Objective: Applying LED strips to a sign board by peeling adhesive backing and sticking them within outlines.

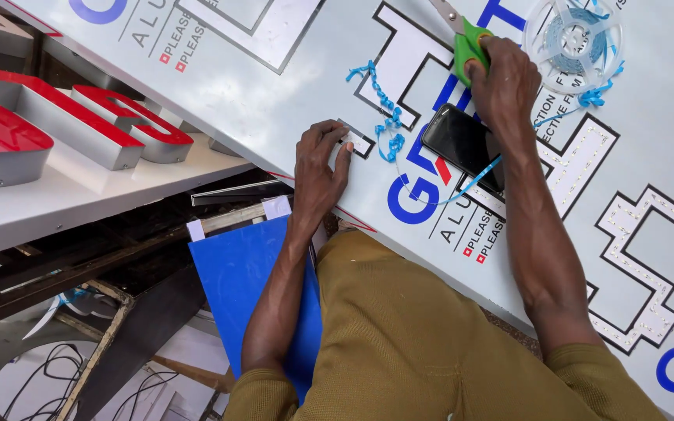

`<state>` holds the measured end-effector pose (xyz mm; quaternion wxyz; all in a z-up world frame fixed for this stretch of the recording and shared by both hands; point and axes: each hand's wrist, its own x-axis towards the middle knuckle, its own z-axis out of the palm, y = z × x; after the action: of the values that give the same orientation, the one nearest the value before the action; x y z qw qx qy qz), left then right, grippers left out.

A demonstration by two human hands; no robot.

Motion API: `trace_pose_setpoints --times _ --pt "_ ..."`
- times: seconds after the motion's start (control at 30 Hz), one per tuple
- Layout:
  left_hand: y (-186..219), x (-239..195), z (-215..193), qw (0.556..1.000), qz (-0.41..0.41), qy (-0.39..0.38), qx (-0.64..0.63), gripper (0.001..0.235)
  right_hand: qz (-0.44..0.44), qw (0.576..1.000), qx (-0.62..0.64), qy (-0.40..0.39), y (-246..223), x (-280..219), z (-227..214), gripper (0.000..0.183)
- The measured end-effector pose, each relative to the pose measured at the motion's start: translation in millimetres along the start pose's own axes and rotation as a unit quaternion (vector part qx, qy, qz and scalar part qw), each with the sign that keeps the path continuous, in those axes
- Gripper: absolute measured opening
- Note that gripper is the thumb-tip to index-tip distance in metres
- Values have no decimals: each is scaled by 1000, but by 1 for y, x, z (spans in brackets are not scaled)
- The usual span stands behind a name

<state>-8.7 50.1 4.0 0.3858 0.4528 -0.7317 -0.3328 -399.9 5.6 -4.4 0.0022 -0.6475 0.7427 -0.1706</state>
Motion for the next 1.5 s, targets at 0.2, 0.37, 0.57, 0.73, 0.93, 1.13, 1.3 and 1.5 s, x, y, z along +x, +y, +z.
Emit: trace_pose_setpoints --times 0.2,0.37,0.57,0.73,0.93,1.13,1.3,1.5 --pt "-6 10 10 999 38 29 4 27 -74 988 -82 106 -13 7 -26 35" --pt "5 33 15 998 -19 13 -55 26 -87 984 154 12 -111 -21 -20 24" --pt "17 39 18 996 -38 -9 -79 26 -77 951 291 -70 -140 -29 6 18" --pt "34 40 15 985 -84 -55 -143 42 51 813 566 -132 -135 -33 -3 10" --pt "12 45 49 947 -88 -51 -305 44 49 739 666 -94 -152 -41 -22 37" --pt "12 65 36 918 -115 45 -377 45 61 813 516 -263 -153 -81 -32 97" --pt "-19 97 7 903 -97 161 -388 27 -2 831 509 -226 -145 -101 -37 43" --pt "-41 134 -18 927 -114 207 -292 22 44 833 491 -250 -146 -106 -45 43"
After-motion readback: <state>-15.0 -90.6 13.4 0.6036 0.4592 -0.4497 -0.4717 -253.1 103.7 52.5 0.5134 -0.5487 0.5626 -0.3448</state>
